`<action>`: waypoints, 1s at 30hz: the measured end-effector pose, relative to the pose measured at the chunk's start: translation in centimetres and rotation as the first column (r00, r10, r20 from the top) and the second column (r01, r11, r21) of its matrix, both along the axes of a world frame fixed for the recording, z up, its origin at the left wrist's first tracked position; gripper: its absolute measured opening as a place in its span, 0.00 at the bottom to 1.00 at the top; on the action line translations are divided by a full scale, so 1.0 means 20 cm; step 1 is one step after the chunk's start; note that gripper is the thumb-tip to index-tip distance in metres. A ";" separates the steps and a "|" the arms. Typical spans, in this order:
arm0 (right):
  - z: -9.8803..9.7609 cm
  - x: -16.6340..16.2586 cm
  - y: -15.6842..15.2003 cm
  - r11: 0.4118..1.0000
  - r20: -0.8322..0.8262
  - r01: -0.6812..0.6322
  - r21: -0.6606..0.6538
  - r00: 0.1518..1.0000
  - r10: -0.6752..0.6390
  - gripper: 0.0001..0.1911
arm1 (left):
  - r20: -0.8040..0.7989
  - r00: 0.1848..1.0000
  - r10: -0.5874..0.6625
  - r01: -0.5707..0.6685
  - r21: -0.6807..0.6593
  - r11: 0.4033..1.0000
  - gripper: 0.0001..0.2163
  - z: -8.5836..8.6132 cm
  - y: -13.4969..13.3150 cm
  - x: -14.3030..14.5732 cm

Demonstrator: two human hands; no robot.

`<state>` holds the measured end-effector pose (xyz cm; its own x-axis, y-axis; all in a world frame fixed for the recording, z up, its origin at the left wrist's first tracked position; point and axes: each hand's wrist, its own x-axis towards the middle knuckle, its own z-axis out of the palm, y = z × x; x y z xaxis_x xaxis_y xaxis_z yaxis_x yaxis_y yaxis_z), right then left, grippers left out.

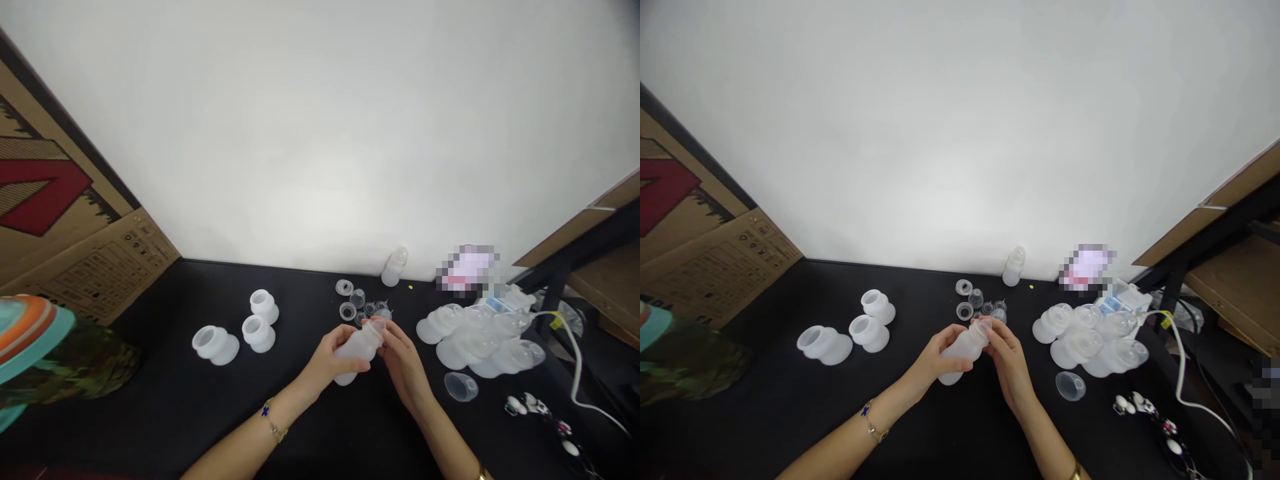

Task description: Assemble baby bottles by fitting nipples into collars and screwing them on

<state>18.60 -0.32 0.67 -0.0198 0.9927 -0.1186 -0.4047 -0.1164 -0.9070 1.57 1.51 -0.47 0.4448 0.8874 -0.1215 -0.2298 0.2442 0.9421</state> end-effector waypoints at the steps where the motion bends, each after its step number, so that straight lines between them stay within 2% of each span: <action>1: 0.00 0.00 0.00 1.000 0.000 0.000 0.004 1.000 0.000 0.14 | -0.003 1.000 -0.003 0.003 0.003 1.000 0.21 0.00 0.00 0.00; 13: 0.00 -0.01 -0.01 1.000 -0.013 0.024 -0.003 1.000 -0.024 0.14 | 0.000 1.000 -0.015 0.015 0.020 1.000 0.22 -0.01 0.01 0.01; 22: 0.00 0.00 0.00 0.999 -0.004 0.035 -0.019 0.999 -0.035 0.13 | -0.029 0.999 -0.042 0.042 0.016 0.999 0.22 0.02 0.00 0.00; 30: 0.01 0.00 0.00 0.998 0.011 0.054 -0.032 0.998 -0.054 0.15 | -0.023 0.998 -0.063 0.064 0.049 0.997 0.24 -0.02 0.00 0.01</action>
